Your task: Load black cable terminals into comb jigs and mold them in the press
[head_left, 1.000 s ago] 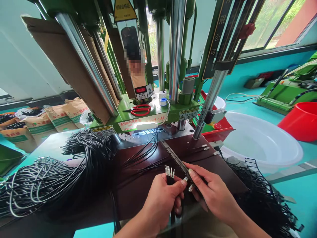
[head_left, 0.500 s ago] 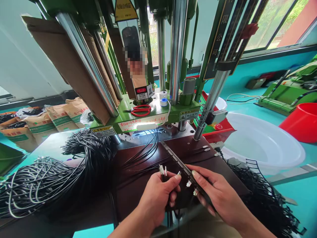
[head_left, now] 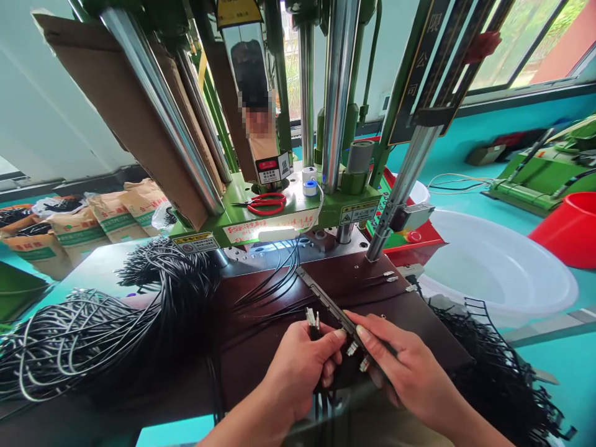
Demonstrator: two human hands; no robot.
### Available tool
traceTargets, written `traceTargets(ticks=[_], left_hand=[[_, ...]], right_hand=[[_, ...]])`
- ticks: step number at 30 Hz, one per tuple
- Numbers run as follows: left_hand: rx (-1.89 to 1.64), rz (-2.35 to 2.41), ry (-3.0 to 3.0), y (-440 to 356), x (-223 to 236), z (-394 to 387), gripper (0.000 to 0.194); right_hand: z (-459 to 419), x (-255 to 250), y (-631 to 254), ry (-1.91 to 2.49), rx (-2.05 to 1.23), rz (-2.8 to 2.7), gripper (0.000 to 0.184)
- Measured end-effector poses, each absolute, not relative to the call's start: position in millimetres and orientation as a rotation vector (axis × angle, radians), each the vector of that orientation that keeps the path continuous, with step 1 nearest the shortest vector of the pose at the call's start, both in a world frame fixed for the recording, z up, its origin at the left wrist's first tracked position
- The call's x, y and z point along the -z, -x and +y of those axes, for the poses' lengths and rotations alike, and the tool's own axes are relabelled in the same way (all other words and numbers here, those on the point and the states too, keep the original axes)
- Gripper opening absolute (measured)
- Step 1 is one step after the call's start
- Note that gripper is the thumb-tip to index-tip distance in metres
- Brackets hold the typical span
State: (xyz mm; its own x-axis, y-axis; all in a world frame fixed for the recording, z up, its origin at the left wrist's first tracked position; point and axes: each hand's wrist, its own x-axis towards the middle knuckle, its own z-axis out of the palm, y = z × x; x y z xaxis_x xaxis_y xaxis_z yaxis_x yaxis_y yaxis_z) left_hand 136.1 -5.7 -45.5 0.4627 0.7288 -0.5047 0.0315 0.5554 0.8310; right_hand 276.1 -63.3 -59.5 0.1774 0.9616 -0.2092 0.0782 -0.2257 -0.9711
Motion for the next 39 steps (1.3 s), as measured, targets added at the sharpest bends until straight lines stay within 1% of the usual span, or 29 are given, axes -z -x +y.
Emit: traceTargets(ticks=[2,7,10,16,23,39], left_hand=[[-0.508,1.007,-0.886,-135,45,-5,0.026],[-0.526,1.002,-0.798,-121,39,2,0.031],[-0.579,0.981,-0.646,-108,36,5,0.033],[-0.614,0.891,-0.513,-102,38,5,0.032],[-0.563,0.975,-0.721,-120,47,3,0.024],[-0.580,1.023,-0.742,-129,50,4,0.028]], right_hand=[[-63,58,-275,1.511,-1.180,-1.047,0.053],[-64,53,-282,1.521,-1.284,-0.931,0.065],[-65,50,-286,1.536,-1.283,-0.883,0.068],[-65,48,-286,1.526,-1.318,-0.869,0.067],[-64,50,-287,1.518,-1.346,-0.939,0.066],[-66,56,-288,1.526,-1.327,-1.023,0.066]])
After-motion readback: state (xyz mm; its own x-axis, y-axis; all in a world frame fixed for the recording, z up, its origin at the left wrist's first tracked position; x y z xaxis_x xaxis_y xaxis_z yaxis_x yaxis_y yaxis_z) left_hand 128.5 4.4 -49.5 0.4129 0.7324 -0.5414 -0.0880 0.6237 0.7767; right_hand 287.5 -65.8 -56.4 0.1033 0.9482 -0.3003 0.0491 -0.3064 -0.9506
